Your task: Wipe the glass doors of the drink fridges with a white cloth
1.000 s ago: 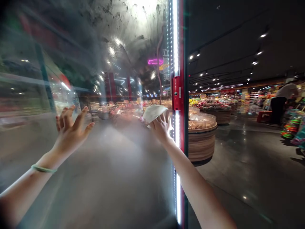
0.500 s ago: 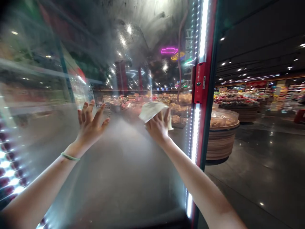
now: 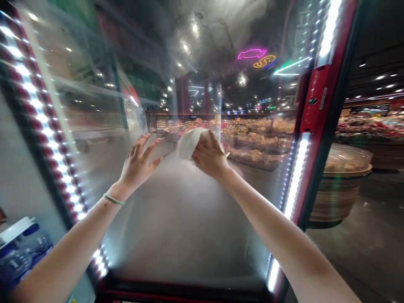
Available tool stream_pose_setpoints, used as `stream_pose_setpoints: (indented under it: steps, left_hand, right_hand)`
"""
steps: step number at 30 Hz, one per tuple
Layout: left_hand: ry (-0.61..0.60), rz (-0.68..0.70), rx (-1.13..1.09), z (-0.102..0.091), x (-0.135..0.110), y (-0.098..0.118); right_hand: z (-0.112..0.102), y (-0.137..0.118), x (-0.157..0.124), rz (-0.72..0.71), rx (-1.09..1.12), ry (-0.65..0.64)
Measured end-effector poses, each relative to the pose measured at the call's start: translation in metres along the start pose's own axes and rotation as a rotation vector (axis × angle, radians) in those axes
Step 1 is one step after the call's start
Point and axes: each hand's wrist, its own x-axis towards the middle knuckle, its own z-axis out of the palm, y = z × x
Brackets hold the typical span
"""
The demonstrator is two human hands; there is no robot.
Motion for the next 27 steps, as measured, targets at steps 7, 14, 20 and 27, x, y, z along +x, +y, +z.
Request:
stream_pose_setpoints:
  steps: [7,14,20,27]
  left_hand:
    - [-0.014,-0.147,0.092,-0.007,-0.045,-0.042]
    - [0.004,-0.237,0.113,-0.011,-0.075,-0.075]
    - [-0.015,-0.216,0.068,-0.015,-0.095,-0.091]
    - [-0.075,-0.23,0.074,-0.02,-0.111,-0.097]
  right_hand:
    - [0.021,-0.034,0.028,-0.236,0.088,-0.088]
    - [0.035,-0.064,0.062,-0.044,0.142,0.103]
    - [0.046,-0.072,0.094,-0.379,0.242,0.008]
    - [0.067,-0.094,0.12,-0.542,0.101,0.007]
